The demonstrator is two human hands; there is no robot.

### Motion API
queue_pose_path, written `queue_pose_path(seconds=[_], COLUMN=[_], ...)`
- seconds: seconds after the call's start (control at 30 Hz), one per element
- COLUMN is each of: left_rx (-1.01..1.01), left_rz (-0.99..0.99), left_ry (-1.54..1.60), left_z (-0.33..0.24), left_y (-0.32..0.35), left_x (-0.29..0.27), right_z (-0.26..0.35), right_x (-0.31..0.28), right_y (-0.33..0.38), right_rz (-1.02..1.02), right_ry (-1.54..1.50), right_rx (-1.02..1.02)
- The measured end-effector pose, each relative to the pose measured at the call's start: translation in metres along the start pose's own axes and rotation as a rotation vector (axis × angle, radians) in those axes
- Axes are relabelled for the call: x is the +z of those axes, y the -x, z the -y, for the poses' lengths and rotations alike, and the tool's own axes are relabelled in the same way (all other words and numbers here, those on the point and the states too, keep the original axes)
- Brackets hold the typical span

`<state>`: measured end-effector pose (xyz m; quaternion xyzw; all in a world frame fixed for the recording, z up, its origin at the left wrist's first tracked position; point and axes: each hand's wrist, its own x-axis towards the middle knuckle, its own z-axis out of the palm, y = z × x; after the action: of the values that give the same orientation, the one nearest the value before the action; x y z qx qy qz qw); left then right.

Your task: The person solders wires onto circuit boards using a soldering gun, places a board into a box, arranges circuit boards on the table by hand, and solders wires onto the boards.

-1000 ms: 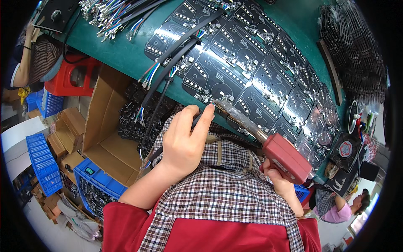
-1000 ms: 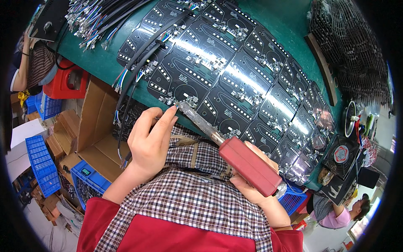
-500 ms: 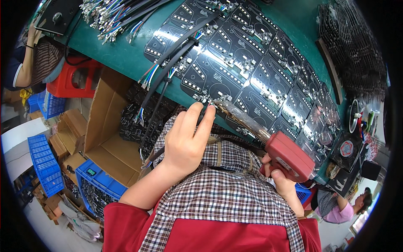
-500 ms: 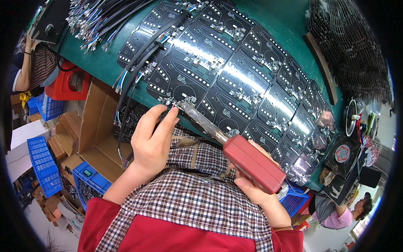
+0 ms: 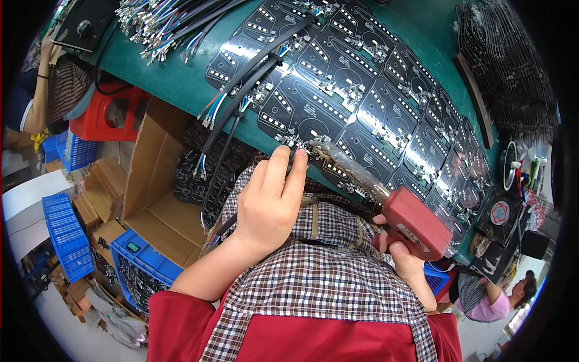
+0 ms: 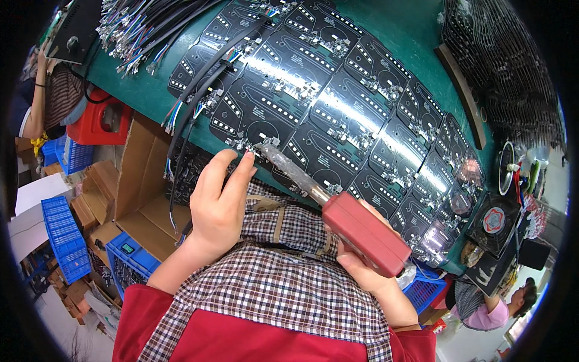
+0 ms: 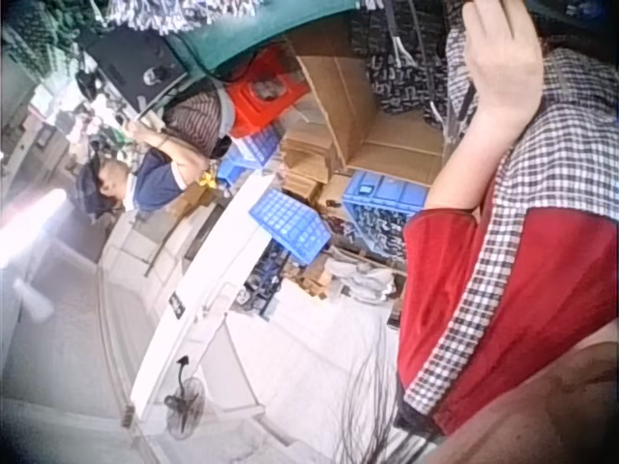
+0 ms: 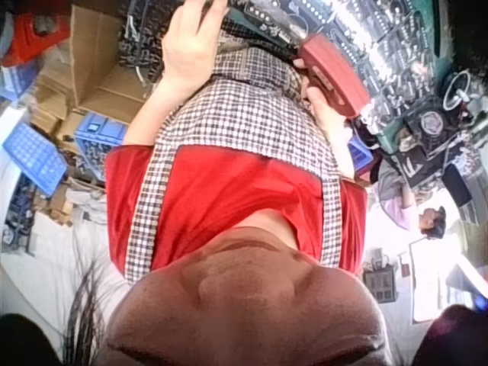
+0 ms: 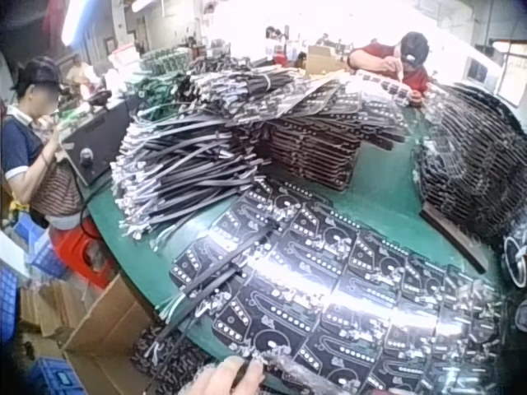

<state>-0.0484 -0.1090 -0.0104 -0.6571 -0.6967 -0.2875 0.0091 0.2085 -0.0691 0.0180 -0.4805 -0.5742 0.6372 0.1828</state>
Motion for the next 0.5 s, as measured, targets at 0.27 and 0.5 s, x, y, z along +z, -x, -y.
queue_pose_path(seconds=[0.27,0.5], left_rx=[0.027,-0.043], left_rz=[-0.008,0.054], left_ry=[0.054,0.1], left_z=[0.001,0.0], left_y=[0.003,0.001], left_x=[-0.002,-0.006], right_z=[0.01,0.001], right_x=[0.004,-0.003], right_y=[-0.002,-0.001], right_rz=[-0.032,0.017], right_ry=[-0.315,-0.046], right_rx=[0.043,0.01])
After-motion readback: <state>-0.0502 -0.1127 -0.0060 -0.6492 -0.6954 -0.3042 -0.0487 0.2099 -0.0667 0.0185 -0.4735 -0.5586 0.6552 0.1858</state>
